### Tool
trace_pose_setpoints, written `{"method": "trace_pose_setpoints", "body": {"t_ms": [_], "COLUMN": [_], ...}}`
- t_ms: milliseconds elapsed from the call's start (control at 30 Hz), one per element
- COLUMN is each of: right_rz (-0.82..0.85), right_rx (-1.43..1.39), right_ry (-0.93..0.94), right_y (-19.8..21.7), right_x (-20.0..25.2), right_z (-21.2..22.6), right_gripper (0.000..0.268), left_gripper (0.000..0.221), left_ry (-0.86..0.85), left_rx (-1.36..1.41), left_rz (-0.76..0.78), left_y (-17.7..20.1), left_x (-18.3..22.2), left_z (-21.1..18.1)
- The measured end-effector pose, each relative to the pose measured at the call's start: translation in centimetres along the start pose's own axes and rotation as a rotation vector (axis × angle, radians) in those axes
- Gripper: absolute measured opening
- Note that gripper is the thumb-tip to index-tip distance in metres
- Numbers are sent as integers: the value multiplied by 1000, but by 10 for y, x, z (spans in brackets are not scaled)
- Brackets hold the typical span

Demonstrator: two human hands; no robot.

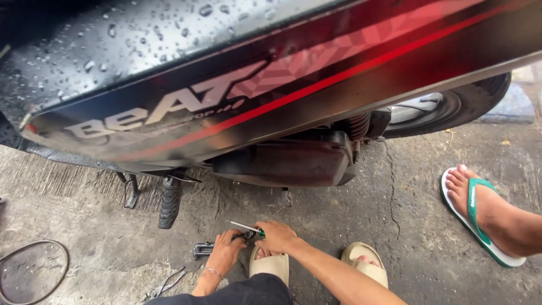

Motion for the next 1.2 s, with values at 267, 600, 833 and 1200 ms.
{"method": "trace_pose_setpoints", "body": {"t_ms": [267, 600, 833, 1200], "right_rz": [-75, -382, -309, 11], "right_rx": [54, 570, 614, 319], "right_ry": [17, 272, 217, 225], "right_y": [-19, -73, -71, -2], "right_x": [-41, -114, -112, 7], "right_z": [9, 8, 1, 92], "right_gripper": [35, 27, 16, 49], "left_gripper": [20, 22, 25, 32], "left_ry": [159, 28, 340, 100], "left_rx": [29, -415, -711, -171], "left_rz": [275, 792, 884, 751], "left_y": [44, 196, 236, 354], "left_x": [-21, -21, -28, -71], "left_z": [2, -50, -26, -222]}}
Point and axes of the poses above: each hand's wrist, its own x-axis away from the middle knuckle, its own y-axis out of the back of the hand, z = x × y, the point moved 5 cm from there along -x, towards the middle knuckle, and after that the axes turned 6 degrees about x, right-handed, at the moved point
